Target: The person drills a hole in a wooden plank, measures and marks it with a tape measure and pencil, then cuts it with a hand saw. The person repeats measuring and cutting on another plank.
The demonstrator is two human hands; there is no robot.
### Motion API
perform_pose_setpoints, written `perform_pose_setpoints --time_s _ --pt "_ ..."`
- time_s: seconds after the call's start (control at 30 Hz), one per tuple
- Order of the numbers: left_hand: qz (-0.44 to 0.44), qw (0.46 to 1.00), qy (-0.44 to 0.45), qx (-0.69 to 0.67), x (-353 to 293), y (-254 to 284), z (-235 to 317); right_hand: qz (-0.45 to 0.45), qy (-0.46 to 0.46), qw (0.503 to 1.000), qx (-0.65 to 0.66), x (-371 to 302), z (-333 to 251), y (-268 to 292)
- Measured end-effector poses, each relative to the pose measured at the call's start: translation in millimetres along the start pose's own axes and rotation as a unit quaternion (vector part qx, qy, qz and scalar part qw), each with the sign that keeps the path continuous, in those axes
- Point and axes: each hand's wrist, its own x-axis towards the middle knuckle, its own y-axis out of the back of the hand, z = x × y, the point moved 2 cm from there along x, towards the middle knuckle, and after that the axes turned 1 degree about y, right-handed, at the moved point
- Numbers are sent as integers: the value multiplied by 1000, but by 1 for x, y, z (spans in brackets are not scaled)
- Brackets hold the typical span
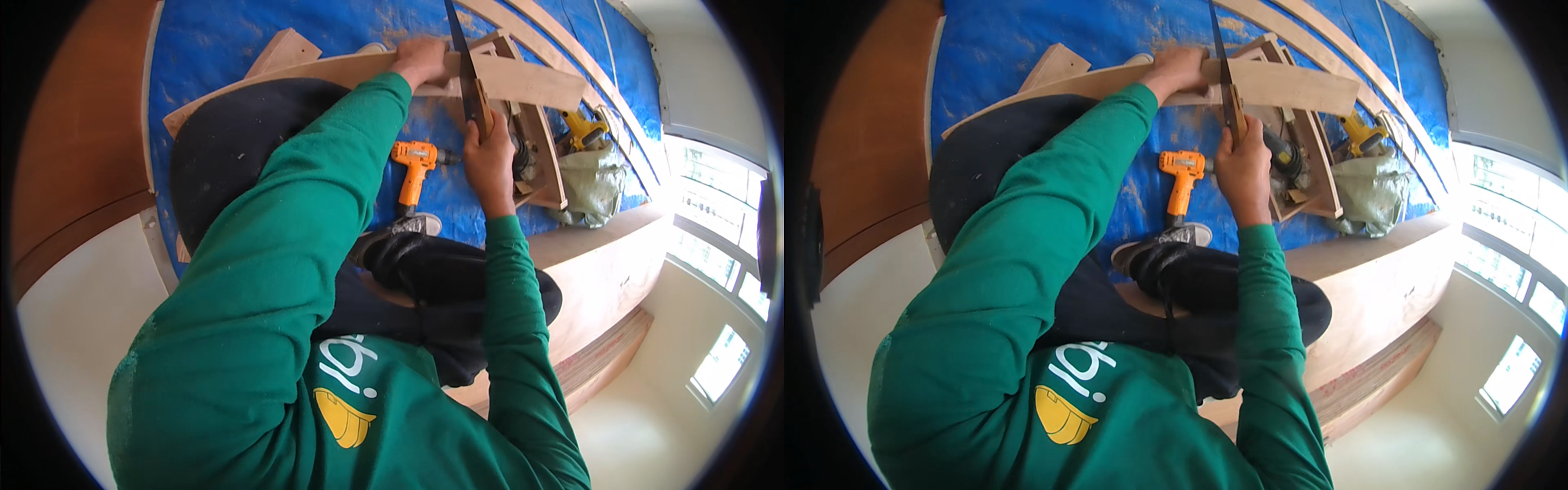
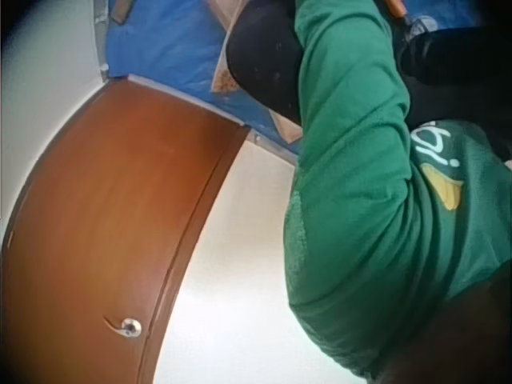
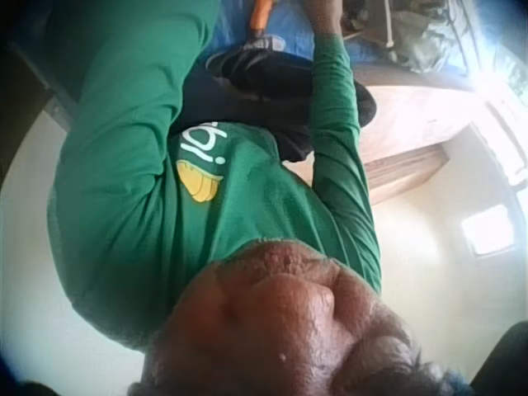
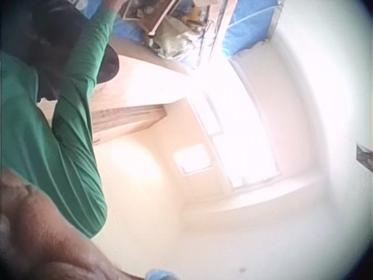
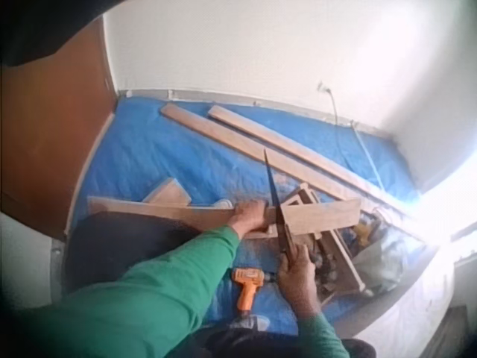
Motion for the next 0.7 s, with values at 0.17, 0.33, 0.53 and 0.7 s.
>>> perform_pose_setpoints --time_s 0.17,0.33,0.53,0.7 --pt "-53 998 -6 -36 6 10 -6 -22 33 999 10 -39 -3 36" --pt "-26 999 -4 -30 8 0 -6 -93 -150 984 -14 -186 -42 148" --pt "1 1000 -7 -15 1 -1 -2 -46 -26 998 30 -37 -17 37" --pt "-24 1000 -8 0 -2 7 -2 -31 -8 999 -42 23 11 -2"
